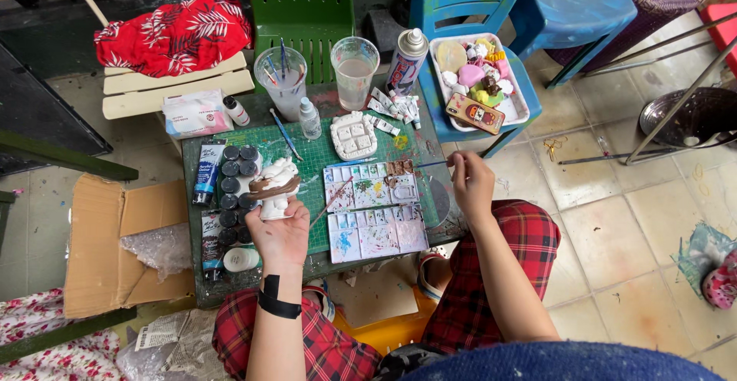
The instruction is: The person sits on the floor and paints a white animal figurine mounted on a round base using a brush, applying brown paint to the base and white paint to the figure, dipping the brush into paint containers on the work table and rotating the figurine to reach different sides.
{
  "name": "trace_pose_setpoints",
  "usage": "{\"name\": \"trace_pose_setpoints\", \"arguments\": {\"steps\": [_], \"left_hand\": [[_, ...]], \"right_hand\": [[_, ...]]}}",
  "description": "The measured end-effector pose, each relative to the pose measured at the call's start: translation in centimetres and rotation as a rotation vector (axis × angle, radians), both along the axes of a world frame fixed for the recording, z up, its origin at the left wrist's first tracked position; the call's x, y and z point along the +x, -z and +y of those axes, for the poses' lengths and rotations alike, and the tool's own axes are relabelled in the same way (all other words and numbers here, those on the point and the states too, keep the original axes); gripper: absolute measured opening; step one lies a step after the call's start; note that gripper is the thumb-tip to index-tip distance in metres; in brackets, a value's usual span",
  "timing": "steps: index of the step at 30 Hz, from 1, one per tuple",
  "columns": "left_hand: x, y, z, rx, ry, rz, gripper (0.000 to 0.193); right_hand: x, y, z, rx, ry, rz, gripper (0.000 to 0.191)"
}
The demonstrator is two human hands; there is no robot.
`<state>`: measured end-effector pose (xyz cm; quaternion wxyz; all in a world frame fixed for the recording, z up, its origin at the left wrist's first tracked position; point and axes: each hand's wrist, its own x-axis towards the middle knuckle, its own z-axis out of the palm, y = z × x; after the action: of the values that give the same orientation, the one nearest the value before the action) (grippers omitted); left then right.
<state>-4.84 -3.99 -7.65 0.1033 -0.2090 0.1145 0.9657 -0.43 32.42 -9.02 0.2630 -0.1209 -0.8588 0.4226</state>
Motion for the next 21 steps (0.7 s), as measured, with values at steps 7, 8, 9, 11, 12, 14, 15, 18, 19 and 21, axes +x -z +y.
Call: {"name": "trace_pose_setpoints", "arguments": {"steps": [7,8,9,11,12,14,15,18,19,21], "left_hand": [[0.1,0.4,0.8,-0.04,-0.001,-0.025,0.039],[0.2,0.4,0.9,-0.059,-0.004,-0.04,0.039],[0.2,0.4,1.0,-0.056,-0.001,-0.034,0.039],[0.4,0.3,0.9,-0.057,0.003,-0.024,0.038],[0.4,0.3,1.0,-0.063,0.002,-0.024,0.039],[0.6,0.4,0.9,-0.076,-0.001,-0.025,0.04],[0.6,0.4,0.8,-0.071,0.0,-0.01,0.041],[0.2,0.6,0.7,-0.071,0.001,0.025,0.042],[0.2,0.6,0.5,-0.087,0.006,0.012,0.042],[0.7,0.8,0.3,-0.091,0.016,-0.005,0.042]], "right_hand": [[0.3,1.6,-1.2,0.232,-0.041,-0.089,0.007],[0.2,1.8,-1.2,0.185,-0.067,-0.109,0.008],[0.1,2.0,-1.1,0.138,-0.093,-0.124,0.009],[0.0,2.3,-1.1,0.18,-0.107,-0.127,0.011],[-0.1,2.3,-1.1,0.204,-0.115,-0.127,0.012],[-0.1,2.1,-1.1,0.204,-0.088,-0.155,0.015],[0.0,2.0,-1.2,0.205,-0.076,-0.17,0.016],[0.1,1.6,-1.8,0.256,-0.166,-0.134,0.017],[0.3,1.5,-2.1,0.248,-0.159,-0.173,0.017],[0.4,1.5,-2.4,0.237,-0.153,-0.25,0.018]]}}
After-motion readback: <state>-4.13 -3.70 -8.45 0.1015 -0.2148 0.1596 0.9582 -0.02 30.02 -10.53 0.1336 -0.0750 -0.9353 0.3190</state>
